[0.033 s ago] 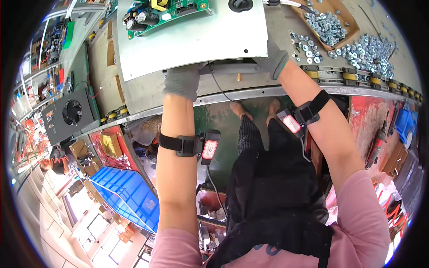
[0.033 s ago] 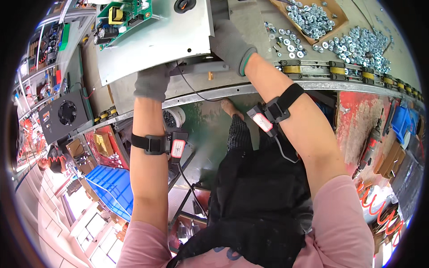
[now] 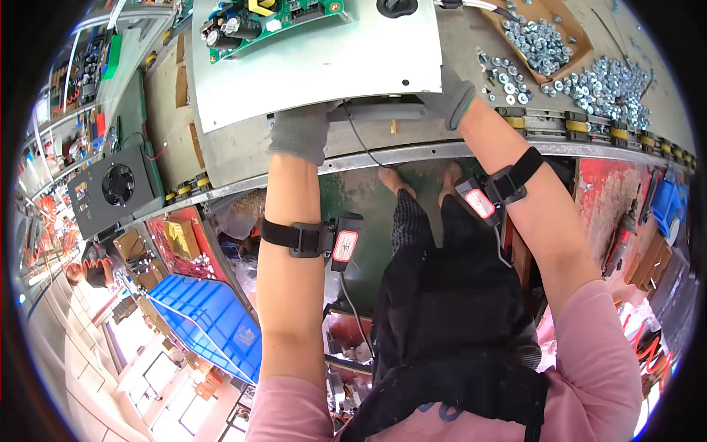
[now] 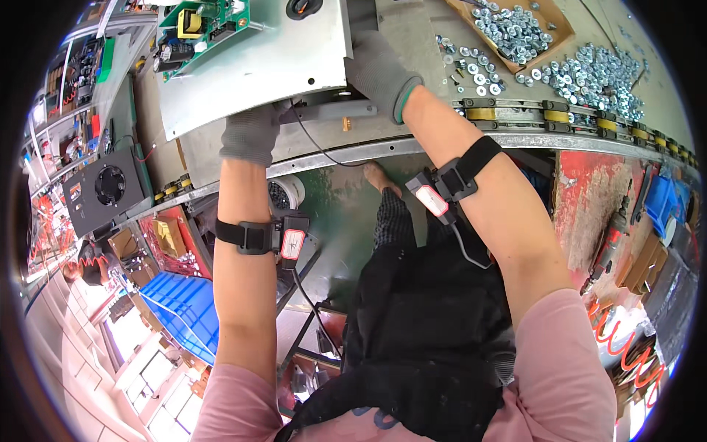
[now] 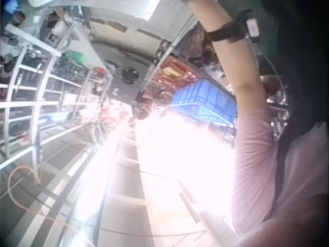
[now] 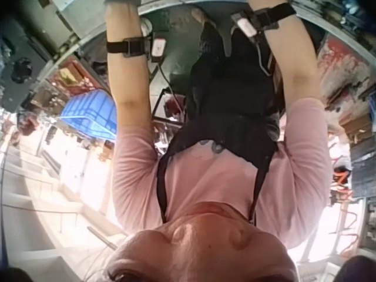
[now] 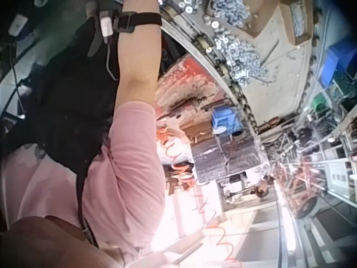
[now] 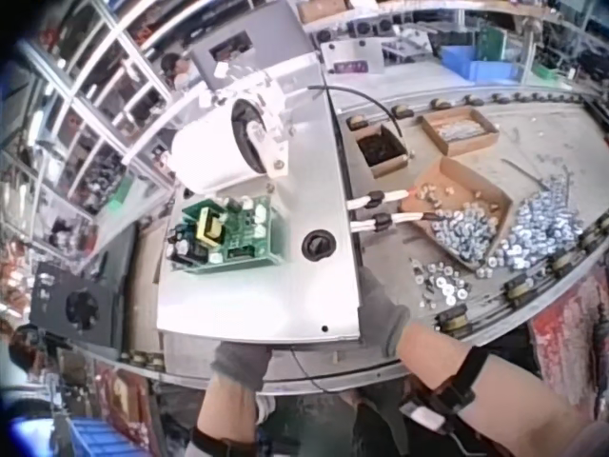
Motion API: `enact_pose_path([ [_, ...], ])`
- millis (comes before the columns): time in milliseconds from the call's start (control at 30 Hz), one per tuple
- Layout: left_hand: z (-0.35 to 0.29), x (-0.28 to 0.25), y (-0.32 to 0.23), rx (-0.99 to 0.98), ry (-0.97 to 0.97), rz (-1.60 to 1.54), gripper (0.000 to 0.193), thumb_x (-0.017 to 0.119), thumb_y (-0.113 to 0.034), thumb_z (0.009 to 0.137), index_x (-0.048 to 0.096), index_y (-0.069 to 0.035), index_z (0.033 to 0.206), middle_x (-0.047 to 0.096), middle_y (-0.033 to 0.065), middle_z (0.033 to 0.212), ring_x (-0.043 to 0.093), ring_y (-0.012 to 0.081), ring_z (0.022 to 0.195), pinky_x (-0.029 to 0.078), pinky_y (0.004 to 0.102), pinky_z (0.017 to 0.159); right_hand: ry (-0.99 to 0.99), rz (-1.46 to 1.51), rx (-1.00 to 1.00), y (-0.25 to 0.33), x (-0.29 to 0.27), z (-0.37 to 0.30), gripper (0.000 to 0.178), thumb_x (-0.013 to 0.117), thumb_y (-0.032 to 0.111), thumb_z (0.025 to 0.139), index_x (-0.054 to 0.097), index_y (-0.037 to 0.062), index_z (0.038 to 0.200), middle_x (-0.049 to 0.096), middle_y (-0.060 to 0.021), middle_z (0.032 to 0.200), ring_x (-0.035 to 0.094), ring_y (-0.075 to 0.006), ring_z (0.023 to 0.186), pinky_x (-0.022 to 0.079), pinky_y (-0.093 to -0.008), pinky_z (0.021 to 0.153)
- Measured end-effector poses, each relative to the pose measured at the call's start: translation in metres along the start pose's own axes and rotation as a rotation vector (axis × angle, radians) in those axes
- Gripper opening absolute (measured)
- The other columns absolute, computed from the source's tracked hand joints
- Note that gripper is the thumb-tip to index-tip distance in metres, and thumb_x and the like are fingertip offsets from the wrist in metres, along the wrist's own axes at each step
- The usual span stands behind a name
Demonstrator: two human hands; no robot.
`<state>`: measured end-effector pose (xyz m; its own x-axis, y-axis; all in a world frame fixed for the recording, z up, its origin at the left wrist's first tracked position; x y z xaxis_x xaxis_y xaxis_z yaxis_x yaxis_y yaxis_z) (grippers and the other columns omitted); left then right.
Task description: Assembling electronic components into a metal chassis on an industrial assembly line.
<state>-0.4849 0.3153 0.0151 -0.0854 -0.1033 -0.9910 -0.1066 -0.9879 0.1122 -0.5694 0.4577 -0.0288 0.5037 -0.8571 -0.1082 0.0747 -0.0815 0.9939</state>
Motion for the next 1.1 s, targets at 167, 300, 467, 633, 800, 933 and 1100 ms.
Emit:
enact_pose_path([
  [167, -0.008, 0.027, 0.035, -0.515, -0.121, -0.84, 0.022, 0.047, -0.022, 0.094, 0.055, -0.001, 0.094, 0.059, 0.011, 0.093, 0.06, 0.0224, 0.074, 0.051, 0.0331, 0.065, 0.047, -0.141, -0.018, 0.006, 0.007, -0.008, 0.03, 0.057, 0.023, 0.085, 0.062, -0.0049, 0.096, 0.064, -0.0229, 0.081, 0.062, -0.0334, 0.075, 0.049, -0.0373, 0.067],
  [300, -0.006, 0.036, 0.026, -0.612, -0.104, -1.571, 0.016, 0.041, -0.012, 0.096, 0.051, 0.001, 0.094, 0.06, 0.0116, 0.089, 0.061, 0.0189, 0.071, 0.055, 0.0277, 0.064, 0.182, -0.37, -0.088, 0.03, 0.022, -0.018, 0.032, 0.059, 0.027, 0.085, 0.062, -0.0003, 0.101, 0.064, -0.0214, 0.087, 0.062, -0.0347, 0.079, 0.049, -0.0364, 0.071],
  [467, -0.005, 0.01, 0.016, -0.603, -0.167, -1.278, 0.018, 0.043, -0.01, 0.096, 0.051, 0.005, 0.099, 0.062, 0.0134, 0.091, 0.062, 0.017, 0.072, 0.054, 0.0258, 0.058, 0.137, -0.574, -0.241, 0.031, 0.023, -0.014, 0.031, 0.061, 0.029, 0.085, 0.063, 0.0034, 0.103, 0.065, -0.0183, 0.093, 0.062, -0.0327, 0.084, 0.05, -0.0358, 0.075],
  [633, -0.014, -0.005, 0.009, -0.812, -0.273, -1.54, 0.02, 0.05, -0.01, 0.093, 0.052, 0.006, 0.105, 0.063, 0.013, 0.09, 0.063, 0.0166, 0.072, 0.052, 0.0258, 0.053, 0.176, -0.56, -0.2, 0.026, 0.024, -0.014, 0.03, 0.056, 0.026, 0.088, 0.062, 0.0047, 0.107, 0.065, -0.0141, 0.098, 0.063, -0.0275, 0.086, 0.05, -0.0346, 0.076],
  [800, -0.012, -0.016, 0.003, -0.581, 0.075, -0.091, 0.029, 0.057, -0.018, 0.089, 0.051, 0.004, 0.107, 0.063, 0.0107, 0.098, 0.056, 0.0157, 0.096, 0.046, 0.033, 0.087, 0.2, -0.593, -0.197, 0.03, 0.023, -0.01, 0.029, 0.059, 0.026, 0.086, 0.062, 0.0053, 0.107, 0.065, -0.0133, 0.098, 0.062, -0.0288, 0.086, 0.051, -0.0362, 0.077],
  [933, -0.029, 0.011, 0.024, -0.807, -0.231, -0.659, 0.038, 0.054, -0.02, 0.09, 0.044, 0.003, 0.119, 0.058, 0.0093, 0.114, 0.052, 0.0183, 0.103, 0.04, 0.0355, 0.096, 0.139, -0.634, -0.515, 0.044, 0.019, -0.015, 0.027, 0.063, 0.025, 0.084, 0.063, 0.005, 0.102, 0.066, -0.0132, 0.094, 0.062, -0.0306, 0.084, 0.051, -0.0378, 0.077],
  [1100, -0.028, -0.012, 0.024, -0.609, -0.405, -0.436, 0.018, 0.054, -0.012, 0.087, 0.06, 0.003, 0.095, 0.063, 0.0083, 0.085, 0.061, 0.0185, 0.077, 0.052, 0.0309, 0.066, 0.283, -0.604, -0.413, 0.057, 0.039, -0.018, 0.024, 0.061, 0.024, 0.085, 0.063, 0.0054, 0.1, 0.066, -0.012, 0.092, 0.063, -0.0286, 0.084, 0.051, -0.0367, 0.076],
])
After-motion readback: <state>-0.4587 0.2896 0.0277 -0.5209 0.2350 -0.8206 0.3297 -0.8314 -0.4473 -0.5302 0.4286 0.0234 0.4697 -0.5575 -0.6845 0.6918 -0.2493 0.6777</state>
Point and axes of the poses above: each hand's wrist, its own z-axis towards the middle knuckle, its own x-axis out of the palm, y = z × x, the point moved 10 cm from there along z, towards the middle knuckle
